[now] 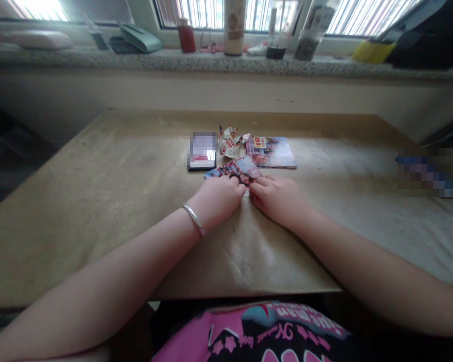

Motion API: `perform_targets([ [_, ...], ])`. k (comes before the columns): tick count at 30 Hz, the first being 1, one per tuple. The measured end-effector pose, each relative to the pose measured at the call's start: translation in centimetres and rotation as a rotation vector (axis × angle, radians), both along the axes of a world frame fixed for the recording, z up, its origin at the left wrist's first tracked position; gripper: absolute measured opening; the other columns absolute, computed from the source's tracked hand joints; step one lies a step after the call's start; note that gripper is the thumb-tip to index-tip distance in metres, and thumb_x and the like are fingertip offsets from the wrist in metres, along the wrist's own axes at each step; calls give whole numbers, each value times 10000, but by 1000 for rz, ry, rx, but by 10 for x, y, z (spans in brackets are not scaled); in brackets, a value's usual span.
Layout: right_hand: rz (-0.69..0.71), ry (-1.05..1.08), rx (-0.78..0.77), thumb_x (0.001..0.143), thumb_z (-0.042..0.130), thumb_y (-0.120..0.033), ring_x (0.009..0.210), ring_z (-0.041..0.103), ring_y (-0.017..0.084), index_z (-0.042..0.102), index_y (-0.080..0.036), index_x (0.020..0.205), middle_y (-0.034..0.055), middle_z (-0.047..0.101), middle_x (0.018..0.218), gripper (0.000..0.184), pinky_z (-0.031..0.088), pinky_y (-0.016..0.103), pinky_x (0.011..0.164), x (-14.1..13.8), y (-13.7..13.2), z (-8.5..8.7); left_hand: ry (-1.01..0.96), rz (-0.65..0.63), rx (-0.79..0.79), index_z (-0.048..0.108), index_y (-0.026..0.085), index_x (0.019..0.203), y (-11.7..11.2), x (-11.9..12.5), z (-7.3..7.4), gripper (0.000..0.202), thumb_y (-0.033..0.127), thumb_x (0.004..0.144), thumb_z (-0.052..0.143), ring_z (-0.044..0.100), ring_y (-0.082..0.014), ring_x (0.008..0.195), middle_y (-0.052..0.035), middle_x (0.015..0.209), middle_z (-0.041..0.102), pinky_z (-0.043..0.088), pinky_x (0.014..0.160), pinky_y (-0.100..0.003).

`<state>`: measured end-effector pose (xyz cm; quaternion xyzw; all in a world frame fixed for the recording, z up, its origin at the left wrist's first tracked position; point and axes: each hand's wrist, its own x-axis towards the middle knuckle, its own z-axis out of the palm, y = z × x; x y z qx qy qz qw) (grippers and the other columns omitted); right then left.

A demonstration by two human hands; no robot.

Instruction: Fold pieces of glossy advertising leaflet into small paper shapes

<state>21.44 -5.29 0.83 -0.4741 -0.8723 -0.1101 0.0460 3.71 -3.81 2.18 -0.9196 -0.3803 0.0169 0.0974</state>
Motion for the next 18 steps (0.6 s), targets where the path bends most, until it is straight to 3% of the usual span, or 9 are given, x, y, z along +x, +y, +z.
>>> perform_targets([
  [4, 48, 41, -6, 932, 459, -295, 913, 610, 211, 669, -196, 941, 56, 693, 995, 232, 369, 322, 676, 6, 3, -2, -25, -30, 82, 631, 140, 969, 3, -9, -8, 183, 191, 937, 459, 659, -252, 863, -99, 998, 672, 484, 630, -324],
  [11, 69, 106, -22, 925, 473, -292, 946, 594, 225, 688, -211, 1016, 75, 689, 1033, 247, 399, 316, 689, 9, 8, -5, -39, -151, 132, 649, 146, 961, 10, -12, -12, 174, 150, 919, 480, 640, -233, 841, -89, 948, 674, 476, 620, -307],
  [18, 92, 87, -58, 935, 462, -281, 913, 608, 219, 703, -207, 1007, 79, 696, 1020, 262, 403, 309, 681, 11, 11, 0, -212, -187, 36, 672, 180, 1055, 16, -25, -17, 230, 256, 927, 497, 596, -233, 1004, -87, 1080, 662, 496, 873, -356],
])
